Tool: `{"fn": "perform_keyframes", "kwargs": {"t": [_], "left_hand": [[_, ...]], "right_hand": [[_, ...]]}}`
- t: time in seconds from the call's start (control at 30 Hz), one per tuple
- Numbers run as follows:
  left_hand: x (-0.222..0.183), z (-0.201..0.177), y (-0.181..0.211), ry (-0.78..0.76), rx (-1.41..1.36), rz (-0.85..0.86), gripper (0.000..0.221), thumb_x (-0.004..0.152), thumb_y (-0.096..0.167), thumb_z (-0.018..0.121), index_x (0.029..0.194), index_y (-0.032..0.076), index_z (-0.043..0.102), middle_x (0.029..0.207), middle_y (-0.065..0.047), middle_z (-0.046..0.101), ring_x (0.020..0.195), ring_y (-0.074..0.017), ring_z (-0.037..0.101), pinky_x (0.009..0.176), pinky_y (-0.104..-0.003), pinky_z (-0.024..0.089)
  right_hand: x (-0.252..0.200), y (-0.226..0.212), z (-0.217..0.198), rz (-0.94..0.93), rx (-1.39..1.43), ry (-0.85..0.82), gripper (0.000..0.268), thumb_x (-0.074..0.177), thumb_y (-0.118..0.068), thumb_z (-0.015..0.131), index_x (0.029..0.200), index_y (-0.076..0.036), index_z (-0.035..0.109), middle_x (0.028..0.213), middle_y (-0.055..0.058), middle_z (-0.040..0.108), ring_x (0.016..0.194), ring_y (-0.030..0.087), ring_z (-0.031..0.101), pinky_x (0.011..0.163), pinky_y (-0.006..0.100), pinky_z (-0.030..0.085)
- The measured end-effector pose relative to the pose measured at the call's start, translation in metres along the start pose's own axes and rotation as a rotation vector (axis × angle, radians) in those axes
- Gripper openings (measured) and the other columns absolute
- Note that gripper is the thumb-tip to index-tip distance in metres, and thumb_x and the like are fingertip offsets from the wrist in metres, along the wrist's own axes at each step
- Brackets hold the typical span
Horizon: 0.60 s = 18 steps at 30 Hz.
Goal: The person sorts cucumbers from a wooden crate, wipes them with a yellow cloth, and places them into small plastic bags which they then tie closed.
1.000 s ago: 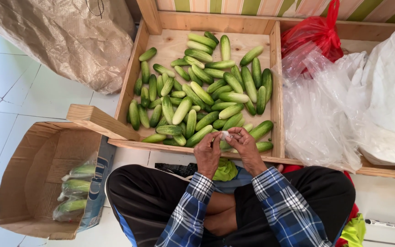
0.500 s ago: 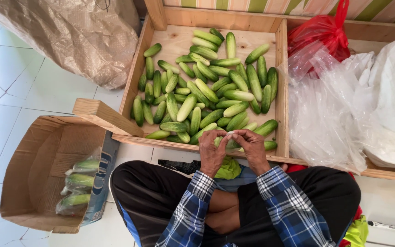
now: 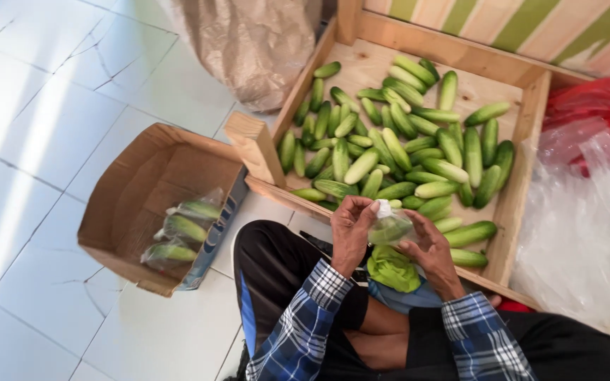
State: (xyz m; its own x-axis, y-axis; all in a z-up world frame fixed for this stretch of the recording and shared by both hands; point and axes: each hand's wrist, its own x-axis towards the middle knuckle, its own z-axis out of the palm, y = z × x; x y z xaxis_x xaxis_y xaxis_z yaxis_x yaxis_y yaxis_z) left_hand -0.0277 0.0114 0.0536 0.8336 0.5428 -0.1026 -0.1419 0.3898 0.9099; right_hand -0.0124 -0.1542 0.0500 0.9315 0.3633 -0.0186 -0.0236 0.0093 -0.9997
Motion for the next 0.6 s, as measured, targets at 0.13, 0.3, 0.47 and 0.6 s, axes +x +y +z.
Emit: {"fn": "perform_keyframes", "kwargs": {"t": [0.13, 0.3, 0.47, 0.6], "left_hand": [[0.004, -0.021, 0.029, 0.114, -0.125, -0.059, 0.016, 0.092, 0.014, 0.078, 0.094, 0.002, 0.068, 0.076, -0.003, 0.068, 0.064, -0.0035, 0.063, 0.057, -0.018, 0.057], [0.01, -0.064, 0.076, 0.267, -0.196, -0.096, 0.018, 0.093, 0.016, 0.076, 0.098, 0.001, 0.067, 0.081, -0.003, 0.066, 0.07, -0.0077, 0.066, 0.06, -0.022, 0.061], [0.029, -0.126, 0.112, 0.449, -0.21, 0.004, 0.018, 0.092, 0.018, 0.075, 0.098, 0.003, 0.066, 0.081, -0.004, 0.067, 0.07, -0.0111, 0.067, 0.062, -0.03, 0.065], [0.048, -0.189, 0.133, 0.575, -0.226, 0.07, 0.018, 0.095, 0.02, 0.072, 0.099, 0.005, 0.062, 0.084, -0.006, 0.068, 0.071, -0.0136, 0.069, 0.061, -0.032, 0.065]], "right_hand": [[0.009, 0.024, 0.026, 0.101, 0.26, 0.029, 0.054, 0.087, 0.001, 0.072, 0.14, 0.001, 0.06, 0.117, 0.013, 0.07, 0.106, 0.015, 0.064, 0.094, 0.042, 0.058], [0.021, 0.009, 0.096, 0.163, 0.436, 0.029, 0.045, 0.091, -0.009, 0.073, 0.133, -0.001, 0.06, 0.11, 0.014, 0.07, 0.092, 0.018, 0.071, 0.083, 0.036, 0.063], [0.041, 0.006, 0.178, 0.234, 0.55, -0.036, 0.038, 0.094, -0.01, 0.07, 0.129, -0.01, 0.055, 0.113, 0.016, 0.072, 0.092, 0.028, 0.076, 0.076, 0.044, 0.066], [0.05, -0.011, 0.245, 0.097, 0.528, -0.167, 0.064, 0.076, 0.011, 0.08, 0.124, -0.015, 0.047, 0.119, 0.004, 0.067, 0.097, 0.012, 0.072, 0.085, 0.026, 0.065]]}}
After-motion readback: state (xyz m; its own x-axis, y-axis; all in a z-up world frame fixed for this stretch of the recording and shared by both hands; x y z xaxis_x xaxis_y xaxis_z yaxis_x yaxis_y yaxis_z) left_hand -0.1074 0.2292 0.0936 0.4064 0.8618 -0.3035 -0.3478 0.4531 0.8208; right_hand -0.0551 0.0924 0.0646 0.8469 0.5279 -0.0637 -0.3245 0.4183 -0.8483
